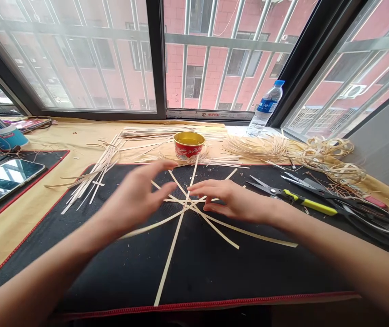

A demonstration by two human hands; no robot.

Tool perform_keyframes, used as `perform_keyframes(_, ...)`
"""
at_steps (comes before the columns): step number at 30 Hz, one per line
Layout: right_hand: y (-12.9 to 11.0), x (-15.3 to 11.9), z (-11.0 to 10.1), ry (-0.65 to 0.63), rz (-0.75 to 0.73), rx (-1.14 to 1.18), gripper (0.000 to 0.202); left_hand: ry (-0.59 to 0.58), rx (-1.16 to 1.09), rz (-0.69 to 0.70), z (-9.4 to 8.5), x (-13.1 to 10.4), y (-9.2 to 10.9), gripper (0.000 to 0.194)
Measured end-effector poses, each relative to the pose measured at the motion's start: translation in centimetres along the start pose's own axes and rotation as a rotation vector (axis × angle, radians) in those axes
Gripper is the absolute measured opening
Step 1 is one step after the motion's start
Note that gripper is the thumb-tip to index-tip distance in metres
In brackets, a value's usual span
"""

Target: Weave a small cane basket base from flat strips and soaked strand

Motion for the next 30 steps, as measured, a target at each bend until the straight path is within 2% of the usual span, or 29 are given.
perform_keyframes(2,0.2,-0.2,-0.1,-0.020,-0.032,-0.040,0.033,0.166,-0.034,-0.045,-3.0,-0.2,-0.5,0.033)
perform_keyframes(4,0.3,-0.3,-0.3,-0.048,-0.060,-0.048,0.033,0.259,-0.035,-0.126,-4.9,-0.3,-1.9,0.025)
perform_keyframes(5,0.2,-0.2,-0.4,-0.067,-0.075,-0.046,0.034,0.244,-0.032,-0.169,-5.4,-0.4,-2.9,0.025)
perform_keyframes(6,0.2,-0.2,-0.4,-0.093,-0.090,-0.048,0.034,0.169,-0.038,-0.206,-5.5,-0.4,-3.9,0.025)
perform_keyframes(9,0.0,0.0,-0.1,-0.184,-0.120,-0.093,0.035,-0.127,-0.095,-0.237,-4.8,-0.4,-6.6,0.025)
perform_keyframes(11,0.1,0.0,0.4,-0.218,-0.113,-0.146,0.038,-0.261,-0.091,-0.216,-4.3,-0.3,-7.6,0.023)
perform_keyframes(12,0.1,-0.1,0.6,-0.225,-0.100,-0.167,0.040,-0.292,-0.083,-0.210,-4.1,-0.3,-7.8,0.023)
perform_keyframes(20,0.3,0.0,2.3,-0.341,-0.014,-0.141,0.046,-0.383,-0.050,-0.346,-2.8,-0.7,-7.9,0.040)
perform_keyframes(25,0.5,-0.1,2.6,-0.302,-0.037,-0.123,0.053,-0.335,-0.038,-0.375,-2.1,-0.7,-8.1,0.039)
perform_keyframes(30,0.6,-0.2,2.8,-0.249,-0.072,-0.151,0.051,-0.356,-0.053,-0.402,-2.2,-0.5,-8.7,0.037)
Point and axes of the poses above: each hand's wrist, its own x-axis towards the middle knuckle, its own z-axis out of the palm, y = z × x, the point moved 1 cm from there along x, towards the middle knuckle, and after that the axes turned 6 degrees about z, right-handed, at the moved point
